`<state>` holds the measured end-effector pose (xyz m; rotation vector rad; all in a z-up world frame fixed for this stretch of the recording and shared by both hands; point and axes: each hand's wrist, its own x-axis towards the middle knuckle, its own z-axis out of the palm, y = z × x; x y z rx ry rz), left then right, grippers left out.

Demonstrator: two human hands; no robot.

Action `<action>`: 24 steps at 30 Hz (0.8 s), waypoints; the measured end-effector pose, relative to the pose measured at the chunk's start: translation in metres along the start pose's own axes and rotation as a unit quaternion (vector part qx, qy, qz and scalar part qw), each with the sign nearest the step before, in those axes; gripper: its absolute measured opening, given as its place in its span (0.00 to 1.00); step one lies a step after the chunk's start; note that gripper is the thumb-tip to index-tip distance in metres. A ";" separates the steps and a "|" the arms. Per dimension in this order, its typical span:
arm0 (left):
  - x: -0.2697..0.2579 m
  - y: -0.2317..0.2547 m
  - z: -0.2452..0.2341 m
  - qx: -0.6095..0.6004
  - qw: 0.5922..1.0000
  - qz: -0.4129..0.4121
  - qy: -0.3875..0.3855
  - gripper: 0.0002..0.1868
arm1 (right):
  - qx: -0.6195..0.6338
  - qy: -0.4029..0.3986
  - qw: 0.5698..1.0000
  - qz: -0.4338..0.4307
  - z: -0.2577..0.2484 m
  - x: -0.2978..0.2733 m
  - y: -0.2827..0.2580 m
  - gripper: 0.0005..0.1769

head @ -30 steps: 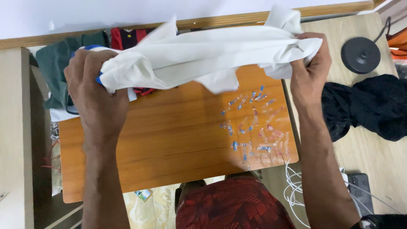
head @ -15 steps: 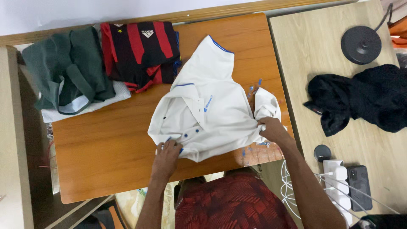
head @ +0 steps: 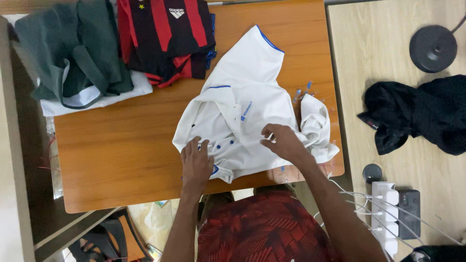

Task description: The person folds a red and black striped soccer jersey, a white polo shirt, and a black garment on a wooden table. Each item is smoothed, folded in half, then folded again into a compact rectangle and placed on a growing stack.

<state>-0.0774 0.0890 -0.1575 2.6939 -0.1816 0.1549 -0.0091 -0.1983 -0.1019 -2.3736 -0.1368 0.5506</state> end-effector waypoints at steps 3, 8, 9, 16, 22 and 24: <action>0.005 -0.002 0.018 0.066 0.996 0.037 -0.045 0.21 | -0.004 -0.006 0.996 -0.094 0.032 0.002 -0.019 0.14; 0.011 -0.013 0.034 0.157 0.979 0.022 -0.126 0.08 | -0.028 0.007 0.984 -0.178 0.068 -0.003 -0.040 0.19; 0.013 -0.016 0.034 0.126 0.986 0.014 -0.108 0.07 | -0.030 0.019 0.980 -0.194 0.073 -0.003 -0.043 0.22; 0.035 -0.023 0.016 -0.107 0.985 -0.015 -0.133 0.17 | 0.043 0.065 0.997 -0.001 0.093 0.004 -0.025 0.20; 0.051 -0.004 0.038 -0.108 0.974 0.044 -0.192 0.24 | 0.151 0.001 0.988 -0.011 0.092 0.013 0.022 0.18; 0.055 0.004 0.049 -0.082 0.972 0.008 -0.222 0.25 | 0.169 -0.007 0.985 -0.030 0.092 0.011 0.028 0.20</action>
